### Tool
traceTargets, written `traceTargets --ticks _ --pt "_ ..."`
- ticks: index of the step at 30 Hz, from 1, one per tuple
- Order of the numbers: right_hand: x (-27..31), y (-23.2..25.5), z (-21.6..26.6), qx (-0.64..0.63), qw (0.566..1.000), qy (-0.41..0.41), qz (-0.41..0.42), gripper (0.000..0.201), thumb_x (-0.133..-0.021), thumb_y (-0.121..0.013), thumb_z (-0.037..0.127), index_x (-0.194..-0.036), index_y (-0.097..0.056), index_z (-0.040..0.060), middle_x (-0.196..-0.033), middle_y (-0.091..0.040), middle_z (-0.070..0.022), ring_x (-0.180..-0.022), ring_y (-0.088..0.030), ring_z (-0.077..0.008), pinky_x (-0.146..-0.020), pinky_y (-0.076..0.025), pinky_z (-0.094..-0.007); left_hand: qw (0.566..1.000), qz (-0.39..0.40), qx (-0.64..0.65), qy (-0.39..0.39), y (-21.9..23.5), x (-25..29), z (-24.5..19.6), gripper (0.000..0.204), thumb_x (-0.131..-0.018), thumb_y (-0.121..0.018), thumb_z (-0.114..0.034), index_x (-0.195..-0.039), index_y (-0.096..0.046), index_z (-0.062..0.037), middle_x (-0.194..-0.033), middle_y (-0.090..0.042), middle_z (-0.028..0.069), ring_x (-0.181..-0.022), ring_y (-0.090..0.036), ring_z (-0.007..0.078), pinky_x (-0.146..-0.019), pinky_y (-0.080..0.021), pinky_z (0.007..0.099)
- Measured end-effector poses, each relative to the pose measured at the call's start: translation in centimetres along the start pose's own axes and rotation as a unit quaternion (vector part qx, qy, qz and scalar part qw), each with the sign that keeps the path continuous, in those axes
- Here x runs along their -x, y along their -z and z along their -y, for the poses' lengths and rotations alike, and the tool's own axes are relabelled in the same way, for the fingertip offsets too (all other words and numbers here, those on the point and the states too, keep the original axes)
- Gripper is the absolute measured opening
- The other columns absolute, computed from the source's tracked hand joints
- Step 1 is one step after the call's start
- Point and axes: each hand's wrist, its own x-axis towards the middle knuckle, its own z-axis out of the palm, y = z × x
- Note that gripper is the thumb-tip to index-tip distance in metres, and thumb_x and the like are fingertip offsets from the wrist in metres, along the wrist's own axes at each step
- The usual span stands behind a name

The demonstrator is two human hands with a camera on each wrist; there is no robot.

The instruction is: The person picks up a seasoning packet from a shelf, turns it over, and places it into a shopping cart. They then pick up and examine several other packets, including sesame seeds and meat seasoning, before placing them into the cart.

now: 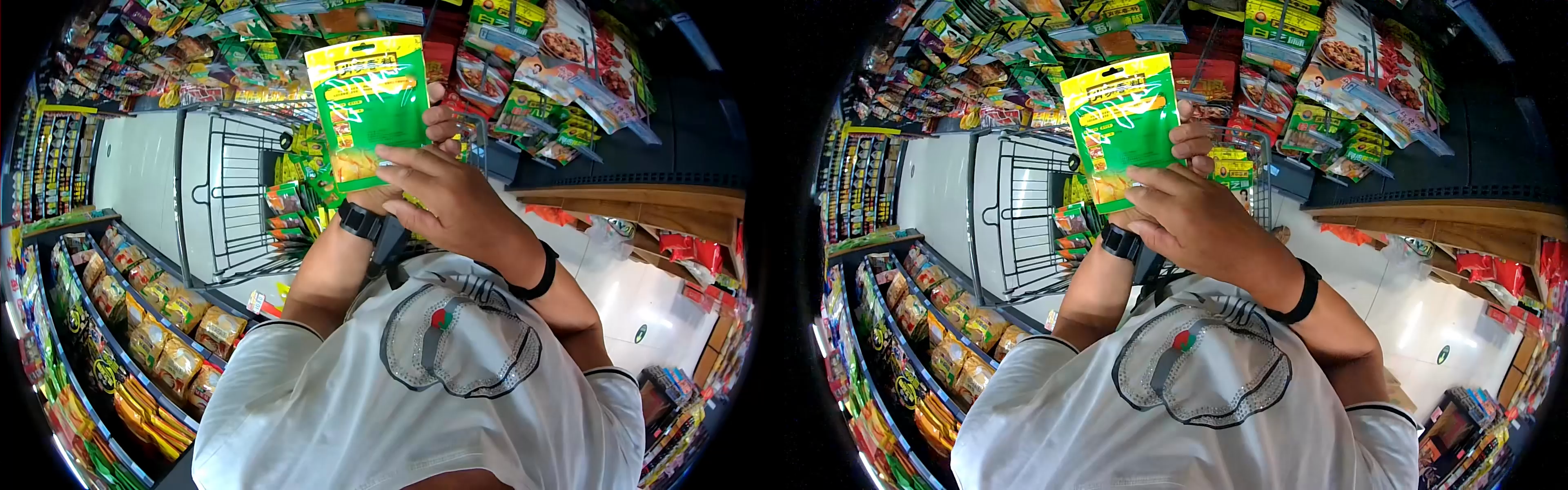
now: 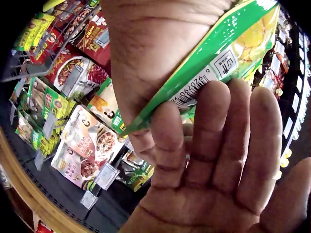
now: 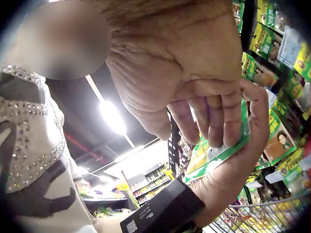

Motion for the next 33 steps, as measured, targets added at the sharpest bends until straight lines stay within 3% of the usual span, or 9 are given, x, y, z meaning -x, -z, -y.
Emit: traceTargets --ticks 7,10,11,13,15,17,20,25,33 --pt "0.9 0.2 -2.4 -0.044 0.998 -0.052 0.006 0.040 -0.088 -0.065 0.013 -0.125 -0.057 0.0016 -0.125 -0.060 -0.0153 -0.111 -0.060 -0.0328 -0.092 -0.049 -0.0383 0.999 -0.042 -0.005 -0.021 2.4 -0.1 0.0 0.049 -0.095 -0.047 -0.035 -0.123 -0.051 0.0050 -0.087 -0.044 0.0045 -0.082 -0.043 0.0176 -0.081 -0.041 0.0332" --pt "1.5 -0.2 -3.7 -0.086 0.992 -0.095 0.012 0.041 -0.090 -0.065 0.016 -0.127 -0.055 0.0010 -0.124 -0.061 -0.0161 -0.110 -0.062 -0.0307 -0.092 -0.049 -0.0365 0.985 -0.103 -0.120 -0.068 3.2 -0.2 0.0 0.049 -0.097 -0.045 -0.035 -0.121 -0.051 0.0066 -0.094 -0.049 0.0081 -0.083 -0.043 0.0187 -0.081 -0.041 0.0296" --pt "1.6 -0.2 -4.3 -0.118 0.983 -0.137 0.020 0.041 -0.091 -0.065 0.017 -0.128 -0.054 0.0005 -0.124 -0.061 -0.0163 -0.110 -0.062 -0.0296 -0.092 -0.049 -0.0358 0.953 -0.216 -0.159 -0.140 3.1 -0.4 0.4 0.041 -0.100 -0.045 -0.034 -0.105 -0.059 0.0049 -0.092 -0.060 0.0135 -0.083 -0.054 0.0249 -0.073 -0.049 0.0353" --pt "2.6 -0.8 -6.4 -0.229 0.954 -0.192 -0.019 0.044 -0.096 -0.062 0.025 -0.131 -0.052 0.0003 -0.122 -0.062 -0.0124 -0.106 -0.064 -0.0209 -0.089 -0.049 -0.0330 0.826 -0.266 -0.487 -0.094 9.2 0.4 -1.2 0.037 -0.102 -0.045 -0.032 -0.100 -0.060 0.0022 -0.090 -0.062 0.0119 -0.080 -0.058 0.0231 -0.071 -0.050 0.0351" --pt "3.9 -1.3 -9.4 -0.357 0.893 -0.267 -0.063 0.041 -0.097 -0.061 0.029 -0.126 -0.055 0.0010 -0.111 -0.065 -0.0105 -0.096 -0.064 -0.0172 -0.082 -0.051 -0.0313 0.788 -0.303 -0.530 -0.084 9.7 -0.5 -0.9 0.032 -0.102 -0.046 -0.029 -0.096 -0.060 -0.0017 -0.086 -0.063 0.0091 -0.075 -0.061 0.0198 -0.069 -0.052 0.0335" --pt "4.8 -0.4 -10.7 -0.423 0.837 -0.329 -0.111 0.032 -0.098 -0.060 0.031 -0.116 -0.061 0.0043 -0.096 -0.063 -0.0020 -0.080 -0.058 -0.0082 -0.070 -0.049 -0.0264 0.832 -0.355 -0.417 -0.089 8.6 -0.7 0.1 0.021 -0.101 -0.053 -0.025 -0.089 -0.056 -0.0069 -0.078 -0.060 0.0024 -0.066 -0.058 0.0100 -0.058 -0.048 0.0269" --pt "7.6 -0.4 -15.4 -0.362 0.814 -0.442 -0.106 0.024 -0.098 -0.059 0.029 -0.104 -0.063 0.0057 -0.086 -0.060 0.0027 -0.072 -0.053 -0.0048 -0.063 -0.045 -0.0243 0.784 -0.323 -0.529 -0.027 10.9 -0.7 -1.1 0.020 -0.099 -0.057 -0.026 -0.089 -0.055 -0.0095 -0.073 -0.057 -0.0015 -0.060 -0.055 0.0083 -0.053 -0.046 0.0253" --pt "7.5 0.8 -17.3 -0.489 0.736 -0.403 -0.237 0.017 -0.099 -0.058 0.021 -0.097 -0.063 0.0049 -0.078 -0.056 0.0047 -0.066 -0.049 -0.0028 -0.056 -0.039 -0.0241 0.778 -0.282 -0.559 -0.043 9.1 -5.0 0.7 0.018 -0.098 -0.058 -0.027 -0.092 -0.055 -0.0102 -0.074 -0.052 -0.0059 -0.061 -0.043 0.0027 -0.054 -0.037 0.0218" --pt "3.9 5.5 -18.2 -0.413 0.797 -0.324 -0.299 0.032 -0.099 -0.056 0.028 -0.113 -0.063 -0.0005 -0.087 -0.061 0.0015 -0.077 -0.052 -0.0055 -0.069 -0.044 -0.0261 0.774 -0.223 -0.583 -0.106 6.5 -11.1 0.2 0.016 -0.101 -0.055 -0.025 -0.099 -0.059 -0.0095 -0.082 -0.061 -0.0027 -0.069 -0.052 0.0052 -0.059 -0.042 0.0229"
